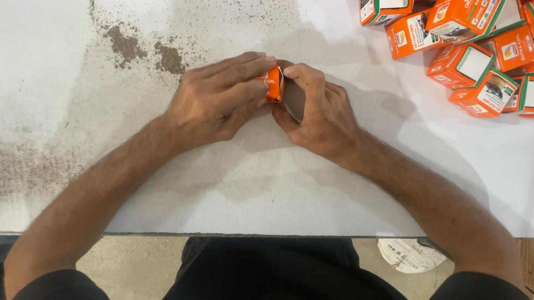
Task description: The person sits at a table with a large pile of small orange cartons and sealed packets. They pick up a carton, open its flap, place a packet inside, close the carton, and set it aside, repeating this packing cycle one box at a time.
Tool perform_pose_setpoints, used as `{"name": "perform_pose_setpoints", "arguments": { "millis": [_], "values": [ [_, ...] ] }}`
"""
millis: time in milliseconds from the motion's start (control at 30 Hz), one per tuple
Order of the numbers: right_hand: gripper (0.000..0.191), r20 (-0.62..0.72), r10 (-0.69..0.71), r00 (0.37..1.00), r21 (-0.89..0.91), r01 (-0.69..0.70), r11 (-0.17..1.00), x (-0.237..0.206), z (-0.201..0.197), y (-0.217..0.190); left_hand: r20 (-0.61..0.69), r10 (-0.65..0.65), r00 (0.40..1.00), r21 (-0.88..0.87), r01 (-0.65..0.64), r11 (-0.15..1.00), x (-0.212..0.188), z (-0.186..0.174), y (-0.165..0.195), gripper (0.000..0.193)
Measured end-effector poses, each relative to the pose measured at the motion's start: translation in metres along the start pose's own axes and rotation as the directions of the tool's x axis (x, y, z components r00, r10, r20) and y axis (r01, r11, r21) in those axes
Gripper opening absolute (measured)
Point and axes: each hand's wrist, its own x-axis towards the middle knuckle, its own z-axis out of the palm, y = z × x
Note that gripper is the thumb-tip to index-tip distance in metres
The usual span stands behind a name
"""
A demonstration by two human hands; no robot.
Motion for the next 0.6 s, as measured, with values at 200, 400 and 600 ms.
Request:
{"name": "perform_pose_setpoints", "arguments": {
  "millis": [200, 400, 600],
  "values": [
    [0.082, 0.041, 0.040, 0.998, 0.018, -0.041, 0.999, 0.002, -0.003, 0.001, 0.033, 0.165, 0.986, 0.160, -0.168, 0.973, -0.002, 0.000, -0.004, 0.019],
    [0.091, 0.033, -0.040, 0.999, -0.057, 0.041, 0.998, 0.009, -0.004, -0.003, 0.104, 0.114, 0.988, 0.139, -0.128, 0.982, -0.009, 0.013, -0.007, 0.020],
    [0.090, -0.158, -0.042, 0.987, -0.476, -0.039, 0.878, 0.033, -0.035, 0.020, -0.066, -0.060, 0.996, 0.178, 0.071, 0.981, 0.031, -0.050, -0.053, 0.033]
  ]
}}
